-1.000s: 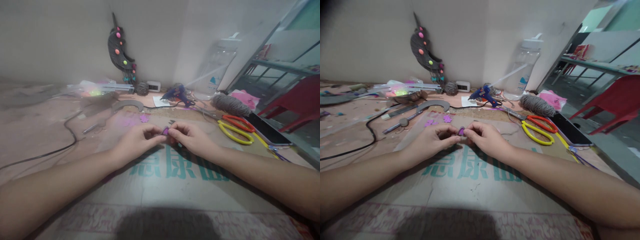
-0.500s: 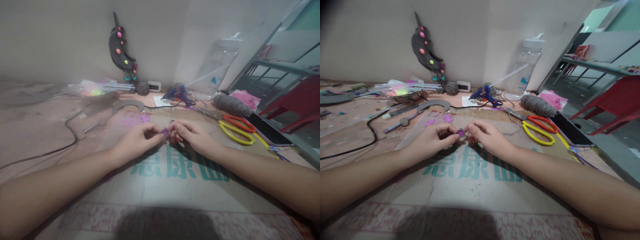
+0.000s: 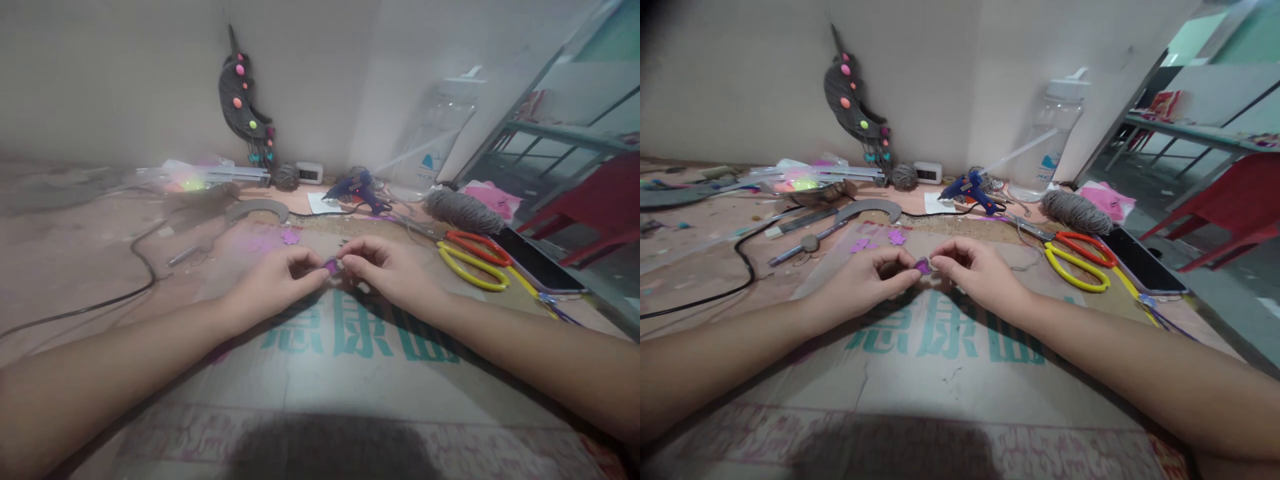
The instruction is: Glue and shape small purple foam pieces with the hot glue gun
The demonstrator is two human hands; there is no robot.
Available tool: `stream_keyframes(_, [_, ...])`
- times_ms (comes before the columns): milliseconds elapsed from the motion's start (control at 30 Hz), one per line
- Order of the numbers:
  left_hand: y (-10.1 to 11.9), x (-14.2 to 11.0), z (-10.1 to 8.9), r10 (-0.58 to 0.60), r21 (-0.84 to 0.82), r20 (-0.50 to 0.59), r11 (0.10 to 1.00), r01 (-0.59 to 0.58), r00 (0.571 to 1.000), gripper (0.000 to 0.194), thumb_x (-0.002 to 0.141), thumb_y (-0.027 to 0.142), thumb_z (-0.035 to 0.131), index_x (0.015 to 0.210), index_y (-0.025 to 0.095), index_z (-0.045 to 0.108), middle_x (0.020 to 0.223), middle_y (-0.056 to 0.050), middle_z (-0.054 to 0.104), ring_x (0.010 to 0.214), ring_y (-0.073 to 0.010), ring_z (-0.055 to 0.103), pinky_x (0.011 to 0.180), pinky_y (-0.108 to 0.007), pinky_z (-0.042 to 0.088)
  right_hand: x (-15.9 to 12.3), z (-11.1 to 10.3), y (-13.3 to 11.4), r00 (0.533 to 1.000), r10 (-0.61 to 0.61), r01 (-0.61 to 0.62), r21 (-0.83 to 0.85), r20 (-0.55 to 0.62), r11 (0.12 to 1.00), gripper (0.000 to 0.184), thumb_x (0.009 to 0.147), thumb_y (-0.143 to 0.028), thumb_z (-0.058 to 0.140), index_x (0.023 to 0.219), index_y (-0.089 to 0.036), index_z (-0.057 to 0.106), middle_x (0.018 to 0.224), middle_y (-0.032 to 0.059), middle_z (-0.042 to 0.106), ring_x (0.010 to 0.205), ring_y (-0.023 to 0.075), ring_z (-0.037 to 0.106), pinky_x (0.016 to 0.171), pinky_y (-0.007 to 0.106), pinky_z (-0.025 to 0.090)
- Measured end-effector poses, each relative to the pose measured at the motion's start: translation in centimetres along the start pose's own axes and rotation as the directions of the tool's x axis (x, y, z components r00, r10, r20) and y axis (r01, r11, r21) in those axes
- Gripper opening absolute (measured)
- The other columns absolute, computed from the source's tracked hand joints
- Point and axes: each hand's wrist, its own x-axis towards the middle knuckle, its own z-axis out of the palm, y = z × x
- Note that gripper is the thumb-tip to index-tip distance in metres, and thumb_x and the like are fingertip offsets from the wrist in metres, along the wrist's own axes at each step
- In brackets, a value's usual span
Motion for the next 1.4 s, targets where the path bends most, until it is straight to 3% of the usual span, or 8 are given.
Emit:
stream_keyframes(233, [0.12, 0.01, 0.02, 0.012, 0.019, 0.011, 1.000, -0.013, 1.000, 0.019, 0.086, 0.034, 0.057, 0.082, 0.019, 0.068, 0.076, 0.000, 0.069, 0.070, -0.0140, 0.060, 0.062, -0.024, 0.046, -0.12, -0.06, -0.08, 0.998, -0.051, 0.052, -0.076, 0.026, 0.996, 0.025, 0.087, -0.037, 0.060, 0.103, -0.019, 0.065, 0.077, 0.0010, 0.067, 0.065, 0.0126, 0.061, 0.058, 0.025, 0.047])
stream_keyframes(433, [-0.15, -0.02, 0.07, 0.031, 0.031, 0.036, 0.999, -0.032, 0.999, 0.023, 0.087, 0.039, 0.057, 0.084, 0.020, 0.070, 0.078, 0.000, 0.070, 0.071, -0.0145, 0.062, 0.064, -0.024, 0.046, -0.17, 0.22, -0.39, 0.999, -0.002, 0.006, -0.106, 0.044, 0.994, 0.017, 0.083, -0.032, 0.064, 0.090, -0.017, 0.068, 0.074, 0.0011, 0.068, 0.066, 0.0134, 0.062, 0.064, 0.026, 0.049])
stream_keyframes(600, [-0.03, -0.05, -0.12, 0.054, 0.023, 0.067, 0.998, -0.056, 0.996, 0.025, 0.090, 0.040, 0.053, 0.094, 0.020, 0.068, 0.088, -0.002, 0.071, 0.080, -0.0163, 0.064, 0.070, -0.026, 0.048, 0.04, 0.06, -0.32, 1.000, 0.000, 0.001, -0.110, 0.011, 0.994, 0.016, 0.084, -0.033, 0.062, 0.082, -0.017, 0.067, 0.069, 0.0002, 0.066, 0.062, 0.0120, 0.059, 0.058, 0.025, 0.046])
stream_keyframes(733, [0.32, -0.04, -0.36, 0.098, 0.128, 0.043, 0.986, -0.103, 0.994, 0.032, 0.095, 0.036, 0.043, 0.080, 0.018, 0.065, 0.081, -0.002, 0.067, 0.079, -0.0167, 0.061, 0.071, -0.027, 0.046, 0.12, -0.11, -0.16, 0.999, 0.033, -0.034, -0.063, -0.019, 0.997, 0.018, 0.084, -0.035, 0.062, 0.083, -0.017, 0.066, 0.067, 0.0001, 0.065, 0.059, 0.0117, 0.057, 0.054, 0.024, 0.044])
stream_keyframes(1000, [0.15, 0.04, -0.30, 0.046, 0.079, -0.015, 0.996, -0.044, 0.999, 0.023, 0.089, 0.035, 0.056, 0.078, 0.018, 0.067, 0.076, 0.000, 0.068, 0.074, -0.0149, 0.062, 0.070, -0.026, 0.046, 0.28, 0.14, 0.08, 1.000, 0.012, -0.014, -0.090, -0.019, 0.996, 0.019, 0.083, -0.036, 0.062, 0.080, -0.017, 0.064, 0.063, -0.0010, 0.062, 0.057, 0.0117, 0.055, 0.055, 0.025, 0.043])
stream_keyframes(1233, [-0.15, -0.07, 0.04, 0.031, 0.018, 0.017, 0.999, -0.032, 0.999, 0.021, 0.087, 0.038, 0.060, 0.081, 0.020, 0.071, 0.077, 0.001, 0.071, 0.071, -0.0140, 0.063, 0.065, -0.024, 0.047, 0.01, 0.53, -0.07, 1.000, 0.019, -0.018, -0.072, 0.018, 0.997, 0.017, 0.084, -0.034, 0.060, 0.079, -0.017, 0.061, 0.068, -0.0005, 0.063, 0.062, 0.0121, 0.059, 0.059, 0.025, 0.045])
stream_keyframes(1400, [-0.33, -0.07, 0.20, 0.068, 0.079, 0.014, 0.995, -0.068, 0.998, 0.016, 0.086, 0.031, 0.060, 0.081, 0.020, 0.071, 0.075, 0.002, 0.070, 0.068, -0.0124, 0.060, 0.064, -0.023, 0.045, -0.12, 0.45, -0.19, 1.000, -0.015, 0.017, -0.071, 0.026, 0.997, 0.020, 0.087, -0.035, 0.057, 0.078, -0.017, 0.061, 0.068, -0.0002, 0.062, 0.061, 0.0117, 0.057, 0.057, 0.024, 0.044])
